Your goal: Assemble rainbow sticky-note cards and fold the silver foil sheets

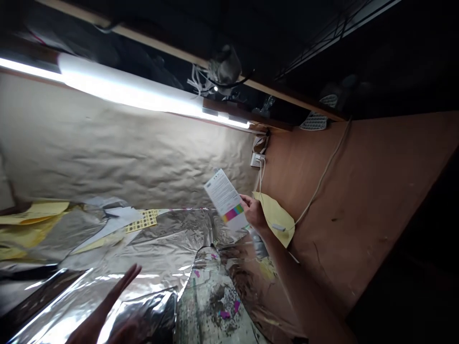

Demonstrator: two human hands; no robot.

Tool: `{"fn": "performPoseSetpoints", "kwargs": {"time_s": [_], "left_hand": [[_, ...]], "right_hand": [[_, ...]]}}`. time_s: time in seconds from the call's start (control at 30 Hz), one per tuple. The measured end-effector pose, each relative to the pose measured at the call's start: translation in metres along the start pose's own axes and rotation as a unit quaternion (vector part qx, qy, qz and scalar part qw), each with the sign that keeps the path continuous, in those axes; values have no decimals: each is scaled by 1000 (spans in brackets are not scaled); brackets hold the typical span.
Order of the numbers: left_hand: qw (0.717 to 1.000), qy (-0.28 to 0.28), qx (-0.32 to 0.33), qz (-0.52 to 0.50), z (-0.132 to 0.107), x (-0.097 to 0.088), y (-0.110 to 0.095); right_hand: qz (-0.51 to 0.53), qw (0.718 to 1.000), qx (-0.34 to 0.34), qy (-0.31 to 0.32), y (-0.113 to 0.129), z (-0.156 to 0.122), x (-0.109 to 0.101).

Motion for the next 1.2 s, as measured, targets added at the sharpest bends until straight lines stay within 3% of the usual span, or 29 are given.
{"fn": "performPoseSetpoints", "kwargs": {"time_s": [0.07,0.17,0.23,0.27,0.33,0.37,0.4,0.47,0.57,0.6,0.67,0.9,1.0,1.03,1.1,1.17,1.2], "left_hand": [[980,-4,-103,-171,18,-2,-9],[887,-51,-227,-399,40,11,-27],[825,-59,-277,-488,49,24,-37],[798,-70,-289,-524,52,28,-41],[753,-117,-290,-579,53,28,-44],[736,-148,-284,-596,52,26,-43],[723,-176,-280,-607,51,23,-41],[710,-209,-271,-615,49,19,-39],[725,-211,-243,-609,49,19,-37],[733,-209,-233,-604,50,19,-37],[747,-197,-218,-597,51,20,-35],[767,-128,-201,-596,58,21,-25],[798,-105,-234,-545,51,14,-18],[822,-118,-245,-500,46,5,-15],[893,-199,-230,-332,36,-26,-16],[957,-253,-117,-84,32,-61,-36],[973,-227,-33,40,34,-69,-52]], "right_hand": [[111,992,-28,52,26,-18,18],[304,930,-10,208,59,-54,61],[382,890,6,248,75,-75,80],[390,897,1,209,78,-83,82],[390,920,-17,47,77,-97,75],[399,916,-12,-27,74,-106,71],[423,904,10,-63,69,-116,74],[509,855,98,-23,61,-133,95],[614,752,221,97,60,-151,135],[633,729,236,114,61,-153,143],[652,711,229,132,67,-149,152],[603,764,150,173,91,-132,158],[579,782,148,178,92,-128,164],[576,786,148,170,90,-126,165],[558,802,153,147,85,-122,167],[526,825,157,138,82,-121,169],[512,833,157,142,83,-122,171]]}}
Point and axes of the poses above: each hand's wrist, its own z-axis towards the middle knuckle, its own x-axis out of the palm, y = z × x, the point moved 6 cm from there along z, towards the middle knuckle, and after that the axes turned 5 degrees about z, right-handed, at the moved point
